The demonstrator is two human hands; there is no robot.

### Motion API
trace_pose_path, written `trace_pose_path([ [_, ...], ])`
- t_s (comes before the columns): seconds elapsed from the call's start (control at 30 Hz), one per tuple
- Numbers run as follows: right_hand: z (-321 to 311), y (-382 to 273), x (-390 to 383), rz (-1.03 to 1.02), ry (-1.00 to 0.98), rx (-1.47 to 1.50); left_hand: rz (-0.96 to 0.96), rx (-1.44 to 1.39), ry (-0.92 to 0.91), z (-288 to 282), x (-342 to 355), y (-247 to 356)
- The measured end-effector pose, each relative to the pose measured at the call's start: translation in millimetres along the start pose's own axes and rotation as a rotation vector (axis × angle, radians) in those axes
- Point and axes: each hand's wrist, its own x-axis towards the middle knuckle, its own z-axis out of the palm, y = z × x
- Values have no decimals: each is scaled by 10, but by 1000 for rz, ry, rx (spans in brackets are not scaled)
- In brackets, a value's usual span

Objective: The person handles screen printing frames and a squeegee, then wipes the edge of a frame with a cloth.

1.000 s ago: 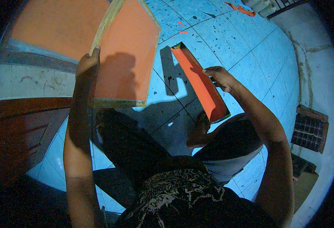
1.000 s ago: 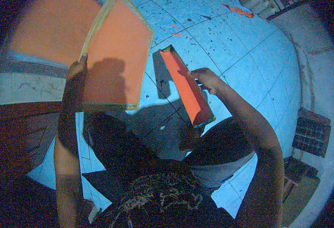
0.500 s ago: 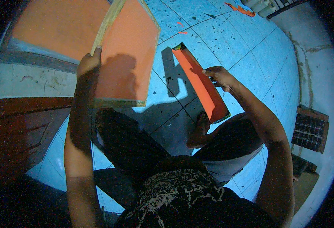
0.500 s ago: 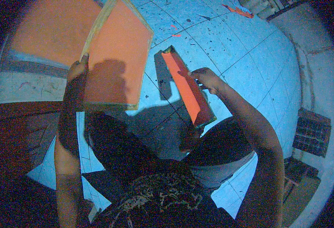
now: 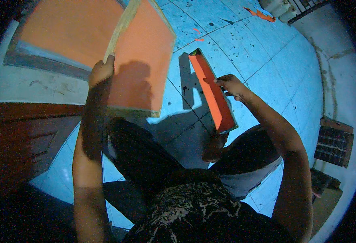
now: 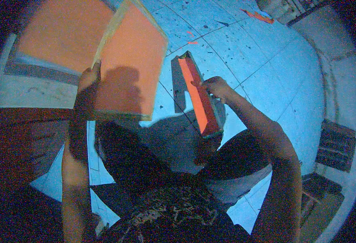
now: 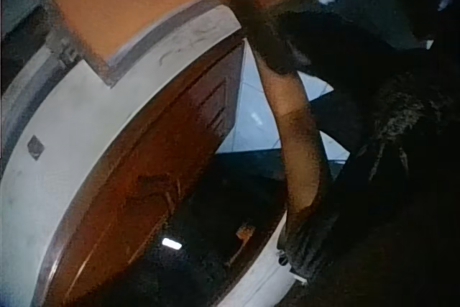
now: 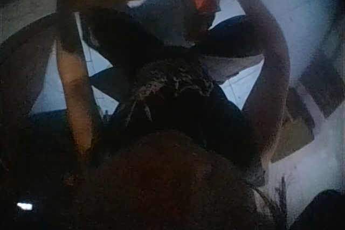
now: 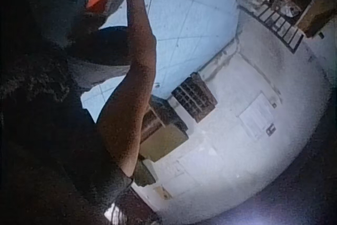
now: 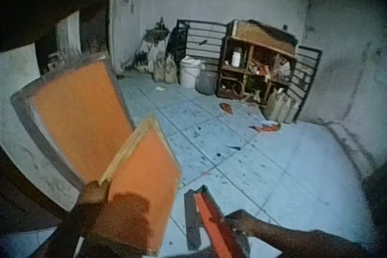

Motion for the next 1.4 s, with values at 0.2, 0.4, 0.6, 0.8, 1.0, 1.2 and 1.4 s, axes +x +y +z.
trace_pose_path([
  [0.2,400,204,499,-62,44,75,25,-29,-58,2,25,-100],
  [0.4,802,481,895,-200,222,283,100,-205,-52,8,293,-536],
  [0.6,1017,866,1094,-168,365,508,149,-416,-76,-141,539,-862],
  [0.8,1120,1081,1348,-164,416,544,114,-193,-23,-486,513,-868],
  [1.0,1257,1278,1514,-196,373,509,161,-152,-106,-717,303,-981],
  [1.2,1437,1394,1422,-218,184,1086,243,-95,-198,-950,82,-1342],
  [1.4,1614,1975,1564,-222,295,1028,177,-194,-278,-1271,-122,-2007],
])
